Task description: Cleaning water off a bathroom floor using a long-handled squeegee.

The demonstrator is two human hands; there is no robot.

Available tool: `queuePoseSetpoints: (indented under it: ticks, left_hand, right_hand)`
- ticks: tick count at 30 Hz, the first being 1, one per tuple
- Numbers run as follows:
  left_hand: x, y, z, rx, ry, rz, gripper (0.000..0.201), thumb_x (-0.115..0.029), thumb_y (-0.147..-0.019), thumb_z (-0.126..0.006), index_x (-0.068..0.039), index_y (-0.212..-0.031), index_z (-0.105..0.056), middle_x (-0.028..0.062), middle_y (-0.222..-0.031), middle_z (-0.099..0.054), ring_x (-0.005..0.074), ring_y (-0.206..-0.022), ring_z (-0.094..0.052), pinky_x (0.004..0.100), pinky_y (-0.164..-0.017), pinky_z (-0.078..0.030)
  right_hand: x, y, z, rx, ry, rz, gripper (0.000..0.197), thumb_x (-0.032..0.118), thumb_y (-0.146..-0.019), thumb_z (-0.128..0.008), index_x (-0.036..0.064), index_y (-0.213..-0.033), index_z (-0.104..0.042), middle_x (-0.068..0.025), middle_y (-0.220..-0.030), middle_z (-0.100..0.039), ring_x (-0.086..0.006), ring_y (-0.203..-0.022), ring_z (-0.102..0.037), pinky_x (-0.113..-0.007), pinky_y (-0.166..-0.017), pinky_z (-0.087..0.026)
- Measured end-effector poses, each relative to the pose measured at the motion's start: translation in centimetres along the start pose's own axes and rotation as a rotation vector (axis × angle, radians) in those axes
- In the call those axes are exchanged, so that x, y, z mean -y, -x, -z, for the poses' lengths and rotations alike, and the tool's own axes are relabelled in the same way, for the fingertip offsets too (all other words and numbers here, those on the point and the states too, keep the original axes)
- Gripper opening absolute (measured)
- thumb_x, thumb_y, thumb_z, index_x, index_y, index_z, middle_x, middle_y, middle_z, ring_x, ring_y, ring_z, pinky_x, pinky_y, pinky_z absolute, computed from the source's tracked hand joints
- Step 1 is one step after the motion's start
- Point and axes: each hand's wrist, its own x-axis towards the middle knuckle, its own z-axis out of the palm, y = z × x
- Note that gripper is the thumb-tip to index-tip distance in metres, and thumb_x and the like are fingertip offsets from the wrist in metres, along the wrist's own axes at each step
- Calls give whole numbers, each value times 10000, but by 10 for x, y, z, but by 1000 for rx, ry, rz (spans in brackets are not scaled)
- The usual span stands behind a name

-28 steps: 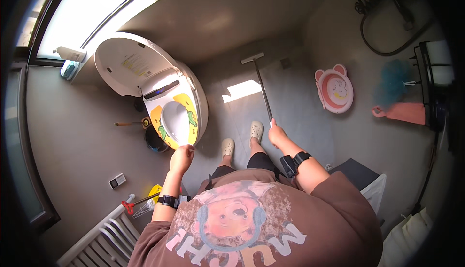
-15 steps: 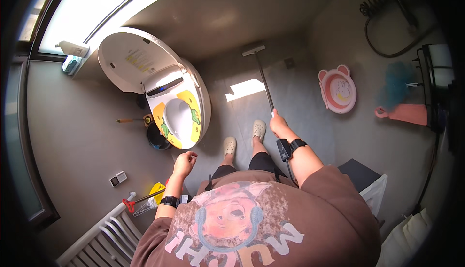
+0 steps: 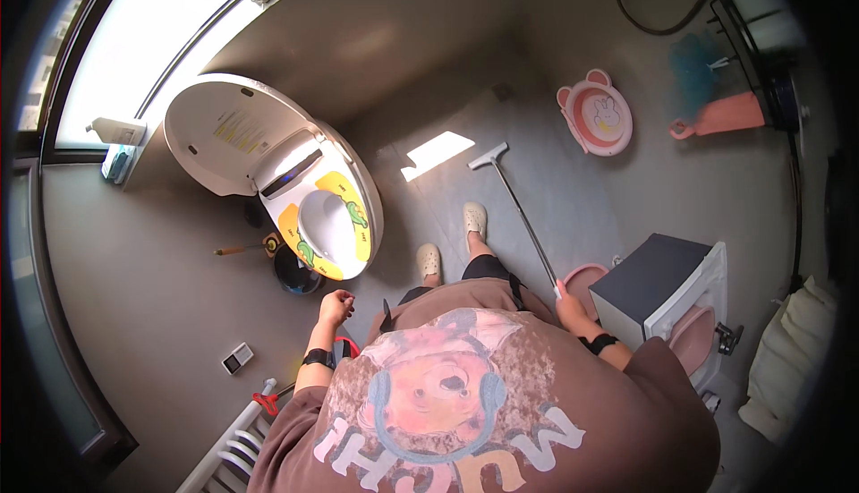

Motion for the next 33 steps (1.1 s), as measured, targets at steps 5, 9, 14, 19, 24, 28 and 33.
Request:
queuePoseSetpoints:
  ticks: [5, 9, 14, 19, 24, 28, 33]
  left_hand:
    - [-24, -22, 14, 45, -181, -144, 168, -113, -841, -533, -11, -952, -607, 83, -690, -630, 148, -584, -612, 277, -540, -492]
    - [-56, -29, 24, 15, -251, -262, 179, -120, -843, -522, -7, -956, -604, 90, -719, -636, 145, -598, -610, 265, -556, -491]
    - [-60, -44, 26, 80, -223, -317, 174, -114, -846, -525, -16, -970, -598, 93, -716, -636, 144, -571, -595, 270, -526, -477]
    - [-31, -43, 17, 144, -486, -282, 195, -118, -802, -554, -22, -956, -625, 106, -709, -645, 155, -599, -625, 283, -546, -506]
    - [-57, -17, 3, 198, -661, -389, 200, -137, -804, -555, -26, -955, -627, 110, -697, -641, 160, -570, -617, 277, -511, -505]
    - [-61, -40, 4, 230, -563, -403, 207, -129, -815, -543, 2, -962, -611, 106, -677, -634, 154, -543, -604, 272, -486, -494]
    - [-83, -45, -9, 146, -302, -444, 194, -118, -833, -518, -10, -972, -601, 93, -676, -637, 127, -529, -599, 244, -475, -484]
  right_hand:
    - [62, -58, 5, -151, -134, 58, 506, 189, -862, -373, 215, -1357, -275, -235, -977, -585, -378, -900, -570, -440, -768, -455]
    - [29, -28, -34, -158, -255, -47, 503, 189, -859, -376, 232, -1352, -286, -237, -1001, -579, -376, -913, -568, -438, -778, -454]
    - [-69, 54, -181, -128, -342, -23, 511, 216, -860, -383, 193, -1355, -257, -279, -1028, -549, -422, -966, -528, -452, -810, -416]
    - [-73, 89, -244, -243, -447, -31, 439, 280, -900, -331, 147, -1318, -315, -265, -1025, -563, -419, -944, -544, -450, -773, -425]
    - [-68, 39, -223, -274, -748, -322, 461, 250, -877, -351, 264, -1337, -317, -126, -656, -533, -211, -452, -473, -355, -399, -385]
    - [-35, 78, -132, 31, -897, -442, 526, 212, -861, -348, 303, -1363, -225, -44, -532, -436, -143, -353, -392, -290, -326, -307]
    - [-45, 149, -148, -11, -887, -424, 440, 269, -883, -301, 253, -1323, -307, -47, -496, -398, -168, -338, -363, -327, -322, -292]
